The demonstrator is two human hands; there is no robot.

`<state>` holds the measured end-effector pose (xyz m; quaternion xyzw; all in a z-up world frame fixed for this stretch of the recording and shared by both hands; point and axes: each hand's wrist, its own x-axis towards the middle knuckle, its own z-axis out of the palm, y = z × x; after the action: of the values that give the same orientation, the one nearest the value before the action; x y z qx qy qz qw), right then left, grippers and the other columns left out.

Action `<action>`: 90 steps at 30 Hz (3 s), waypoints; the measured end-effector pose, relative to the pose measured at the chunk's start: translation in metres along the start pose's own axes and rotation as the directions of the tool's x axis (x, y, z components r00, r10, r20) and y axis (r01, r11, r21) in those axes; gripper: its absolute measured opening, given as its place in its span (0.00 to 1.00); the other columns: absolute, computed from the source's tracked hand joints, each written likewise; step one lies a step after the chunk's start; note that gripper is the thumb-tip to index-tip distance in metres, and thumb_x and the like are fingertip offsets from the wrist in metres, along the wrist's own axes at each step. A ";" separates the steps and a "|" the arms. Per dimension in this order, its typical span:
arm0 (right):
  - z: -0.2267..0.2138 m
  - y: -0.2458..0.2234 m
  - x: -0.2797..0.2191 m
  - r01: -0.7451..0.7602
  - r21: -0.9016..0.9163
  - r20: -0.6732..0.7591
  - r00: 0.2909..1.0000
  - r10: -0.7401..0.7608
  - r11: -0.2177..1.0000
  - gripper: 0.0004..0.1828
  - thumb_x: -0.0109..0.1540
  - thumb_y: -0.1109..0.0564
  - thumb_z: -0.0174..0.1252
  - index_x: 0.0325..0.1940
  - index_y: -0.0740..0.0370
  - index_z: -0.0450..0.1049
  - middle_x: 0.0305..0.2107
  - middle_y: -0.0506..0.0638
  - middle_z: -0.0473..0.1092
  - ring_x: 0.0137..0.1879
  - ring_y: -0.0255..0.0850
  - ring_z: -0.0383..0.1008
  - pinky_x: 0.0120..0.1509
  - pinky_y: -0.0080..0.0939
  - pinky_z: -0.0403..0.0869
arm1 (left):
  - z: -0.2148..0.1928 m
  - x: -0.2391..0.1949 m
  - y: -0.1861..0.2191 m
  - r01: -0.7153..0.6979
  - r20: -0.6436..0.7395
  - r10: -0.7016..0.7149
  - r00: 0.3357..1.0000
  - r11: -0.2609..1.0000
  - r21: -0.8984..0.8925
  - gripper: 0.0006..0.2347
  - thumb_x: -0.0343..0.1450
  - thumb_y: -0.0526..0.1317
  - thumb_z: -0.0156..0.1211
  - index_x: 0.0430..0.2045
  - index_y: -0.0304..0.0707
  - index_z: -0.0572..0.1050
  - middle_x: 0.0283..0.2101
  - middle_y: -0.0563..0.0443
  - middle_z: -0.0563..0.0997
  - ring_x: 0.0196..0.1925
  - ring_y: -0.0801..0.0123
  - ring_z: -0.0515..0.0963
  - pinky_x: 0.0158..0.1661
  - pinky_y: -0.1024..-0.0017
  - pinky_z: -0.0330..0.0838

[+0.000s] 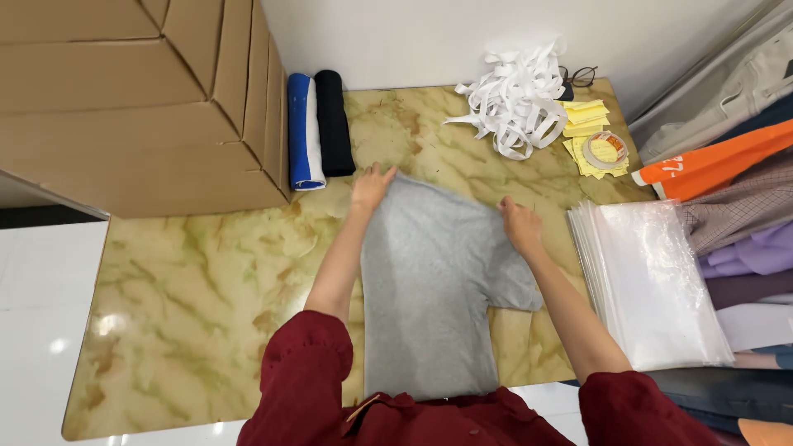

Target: The person takes several shirts from a clothing rack, including a grey t-shirt, a patterned white shirt, and a plain white shirt. They place each shirt on a marble-patterned table, fold it neatly by hand, and then roll it into a compact bundle before placing it aside.

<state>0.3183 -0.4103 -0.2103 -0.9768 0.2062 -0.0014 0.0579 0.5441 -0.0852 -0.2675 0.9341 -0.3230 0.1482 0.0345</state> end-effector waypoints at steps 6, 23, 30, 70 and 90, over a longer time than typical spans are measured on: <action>-0.020 0.017 -0.043 -0.195 0.166 0.232 0.960 0.154 0.967 0.39 0.69 0.22 0.38 0.69 0.51 0.64 0.60 0.63 0.64 0.70 0.64 0.61 0.68 0.76 0.60 | -0.062 -0.065 0.099 0.163 0.102 -0.137 0.985 0.931 -0.325 0.25 0.73 0.40 0.61 0.66 0.44 0.62 0.63 0.34 0.63 0.64 0.47 0.71 0.64 0.42 0.62; -0.048 0.015 -0.127 -0.557 0.702 0.450 0.830 0.329 0.444 0.42 0.55 0.49 0.65 0.69 0.71 0.62 0.58 0.76 0.62 0.60 0.70 0.67 0.49 0.67 0.74 | -0.041 -0.106 0.134 0.343 0.490 -0.096 0.866 0.828 -0.443 0.25 0.77 0.58 0.42 0.71 0.58 0.55 0.77 0.47 0.43 0.78 0.61 0.45 0.71 0.42 0.35; -0.091 -0.147 -0.127 -0.484 0.754 0.617 0.754 -0.226 0.444 0.46 0.65 0.32 0.55 0.70 0.59 0.38 0.51 0.76 0.70 0.47 0.64 0.80 0.47 0.53 0.80 | -0.031 -0.153 0.108 0.581 0.400 -0.470 0.787 0.344 -0.737 0.19 0.81 0.52 0.39 0.49 0.41 0.77 0.49 0.37 0.81 0.58 0.46 0.78 0.57 0.51 0.71; 0.079 -0.034 0.032 -0.413 0.867 0.418 0.907 0.046 0.278 0.24 0.58 0.64 0.64 0.55 0.69 0.65 0.44 0.56 0.68 0.32 0.43 0.81 0.31 0.31 0.79 | -0.044 -0.067 0.013 0.774 0.598 -0.493 0.632 0.436 -0.459 0.40 0.58 0.35 0.79 0.60 0.36 0.55 0.62 0.29 0.62 0.57 0.24 0.74 0.58 0.43 0.73; -0.022 -0.028 -0.075 -0.407 0.777 0.513 0.851 -0.109 0.480 0.20 0.65 0.45 0.59 0.56 0.56 0.77 0.37 0.56 0.79 0.39 0.45 0.82 0.39 0.40 0.77 | -0.079 -0.186 -0.004 0.579 0.547 -0.231 0.804 0.511 -0.635 0.10 0.68 0.49 0.65 0.39 0.55 0.84 0.46 0.50 0.85 0.55 0.53 0.80 0.56 0.57 0.72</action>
<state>0.2601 -0.3573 -0.1834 -0.7546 0.2421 0.1518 0.5908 0.3870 0.0407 -0.2476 0.8821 -0.1204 -0.2105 0.4039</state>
